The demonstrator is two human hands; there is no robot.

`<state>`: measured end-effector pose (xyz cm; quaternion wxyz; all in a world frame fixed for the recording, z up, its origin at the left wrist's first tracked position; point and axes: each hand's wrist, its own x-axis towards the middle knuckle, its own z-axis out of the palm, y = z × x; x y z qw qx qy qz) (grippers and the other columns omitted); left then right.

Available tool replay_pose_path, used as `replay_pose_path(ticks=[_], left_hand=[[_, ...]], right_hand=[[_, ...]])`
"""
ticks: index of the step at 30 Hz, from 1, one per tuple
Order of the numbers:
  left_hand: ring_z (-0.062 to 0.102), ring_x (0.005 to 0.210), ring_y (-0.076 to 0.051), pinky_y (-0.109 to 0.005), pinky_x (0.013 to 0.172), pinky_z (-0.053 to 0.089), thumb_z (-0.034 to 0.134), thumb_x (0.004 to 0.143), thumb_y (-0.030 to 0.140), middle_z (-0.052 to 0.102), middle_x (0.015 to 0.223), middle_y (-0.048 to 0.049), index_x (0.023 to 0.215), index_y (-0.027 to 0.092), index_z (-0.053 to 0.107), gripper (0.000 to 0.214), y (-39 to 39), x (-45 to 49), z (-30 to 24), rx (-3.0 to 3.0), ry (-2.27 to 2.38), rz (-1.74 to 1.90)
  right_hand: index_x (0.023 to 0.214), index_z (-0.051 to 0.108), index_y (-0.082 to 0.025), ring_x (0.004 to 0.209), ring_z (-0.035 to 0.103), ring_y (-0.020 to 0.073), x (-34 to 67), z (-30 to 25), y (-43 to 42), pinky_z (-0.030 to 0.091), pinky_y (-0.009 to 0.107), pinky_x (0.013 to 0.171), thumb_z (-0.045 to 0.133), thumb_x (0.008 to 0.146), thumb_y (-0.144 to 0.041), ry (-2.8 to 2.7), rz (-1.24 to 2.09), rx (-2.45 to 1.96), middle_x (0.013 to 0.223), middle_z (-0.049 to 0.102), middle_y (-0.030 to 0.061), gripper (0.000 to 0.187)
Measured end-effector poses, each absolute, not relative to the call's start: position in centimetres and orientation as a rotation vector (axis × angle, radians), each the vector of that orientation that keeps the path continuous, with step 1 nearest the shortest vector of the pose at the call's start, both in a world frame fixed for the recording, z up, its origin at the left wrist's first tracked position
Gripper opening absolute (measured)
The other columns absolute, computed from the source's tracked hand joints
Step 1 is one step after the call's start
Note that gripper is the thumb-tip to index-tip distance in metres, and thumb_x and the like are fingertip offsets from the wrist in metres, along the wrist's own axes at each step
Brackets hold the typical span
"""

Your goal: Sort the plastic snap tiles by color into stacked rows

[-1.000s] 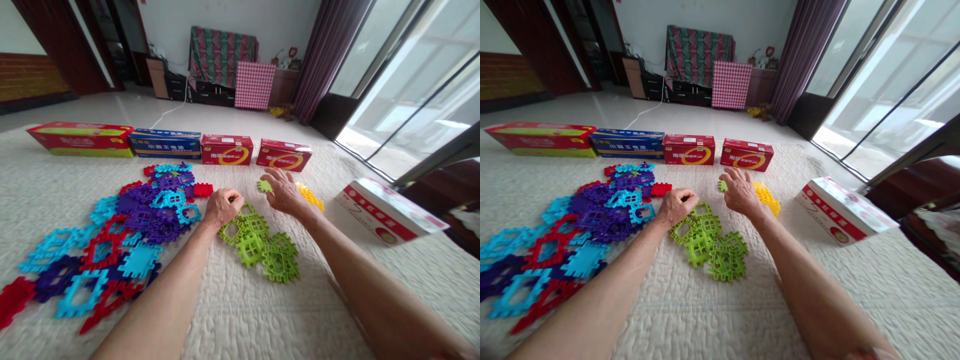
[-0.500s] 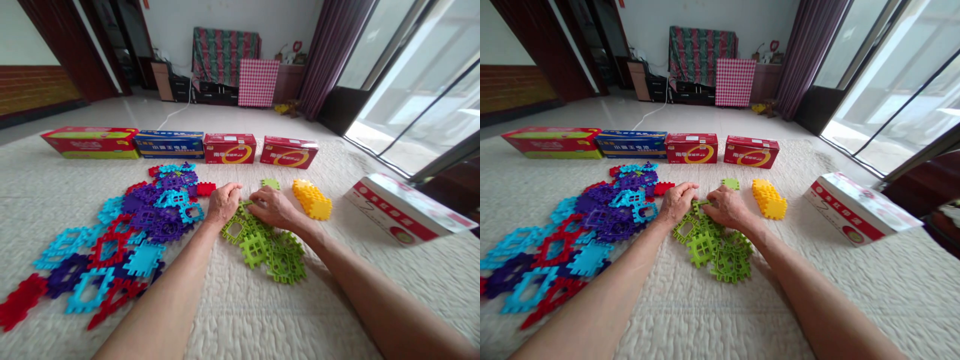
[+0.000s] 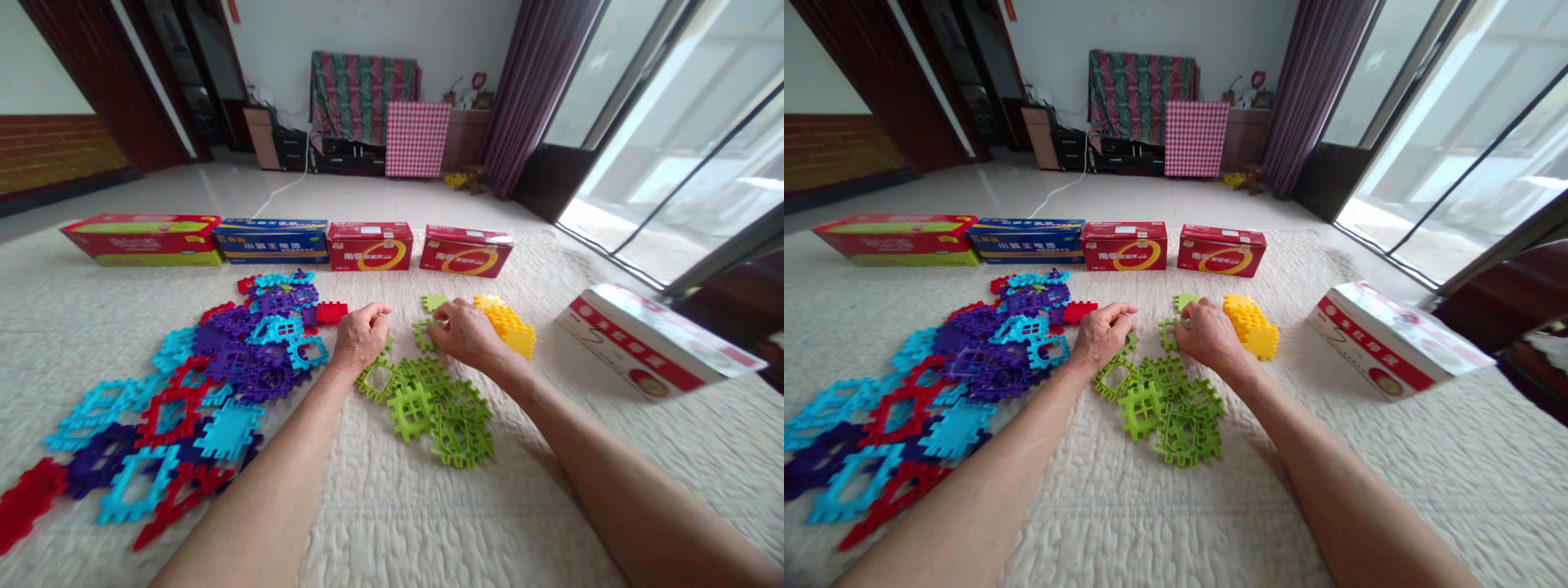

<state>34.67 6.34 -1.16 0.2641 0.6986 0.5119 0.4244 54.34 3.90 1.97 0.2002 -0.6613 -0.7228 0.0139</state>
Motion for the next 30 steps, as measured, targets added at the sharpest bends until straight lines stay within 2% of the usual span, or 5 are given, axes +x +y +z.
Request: replay_pose_path(ticks=[4,10,18,23,30], left_hand=[[0.059,0.056,-0.014,-0.023,0.054,0.043,0.049,0.078,0.025,0.071,0.067,-0.0034,0.098,0.015,0.072,0.032,6.4,34.6,-1.2,1.895,1.378,1.154],[0.060,0.057,-0.014,-0.023,0.055,0.044,0.050,0.077,0.023,0.071,0.067,-0.0032,0.098,0.015,0.072,0.031,6.4,34.6,-1.1,1.908,1.384,1.154],[0.061,0.060,-0.014,-0.022,0.056,0.044,0.052,0.076,0.020,0.069,0.064,-0.0009,0.095,0.017,0.074,0.029,6.3,34.8,-1.1,1.944,1.394,1.151],[0.062,0.061,-0.015,-0.022,0.056,0.044,0.052,0.076,0.018,0.070,0.065,-0.0009,0.094,0.017,0.074,0.028,6.3,34.8,-1.2,1.948,1.407,1.153],[0.064,0.064,-0.015,-0.021,0.057,0.045,0.053,0.075,0.018,0.071,0.069,-0.0022,0.095,0.017,0.074,0.029,6.3,34.8,-1.2,1.946,1.413,1.138]], right_hand=[[0.107,0.067,-0.013,0.081,0.062,0.0188,55.0,2.4,3.8,0.047,0.033,0.077,0.057,0.077,-0.021,-2.131,0.108,-1.764,0.102,0.065,0.0131,0.033],[0.108,0.065,-0.022,0.092,0.063,0.0189,56.1,3.8,3.5,0.049,0.032,0.083,0.060,0.071,-0.017,-2.517,0.288,-1.402,0.104,0.068,0.0060,0.037],[0.109,0.064,-0.018,0.096,0.063,0.0224,56.1,4.0,3.6,0.048,0.036,0.085,0.059,0.077,-0.019,-2.401,0.058,-1.459,0.107,0.068,0.0107,0.032],[0.116,0.059,-0.019,0.115,0.054,0.0288,57.0,3.2,5.1,0.039,0.046,0.095,0.052,0.082,-0.016,-2.200,-0.280,-1.538,0.127,0.061,0.0132,0.035],[0.119,0.057,-0.020,0.119,0.049,0.0301,57.4,2.0,6.1,0.031,0.050,0.098,0.051,0.084,-0.019,-2.263,-0.338,-1.626,0.129,0.059,0.0119,0.036]])
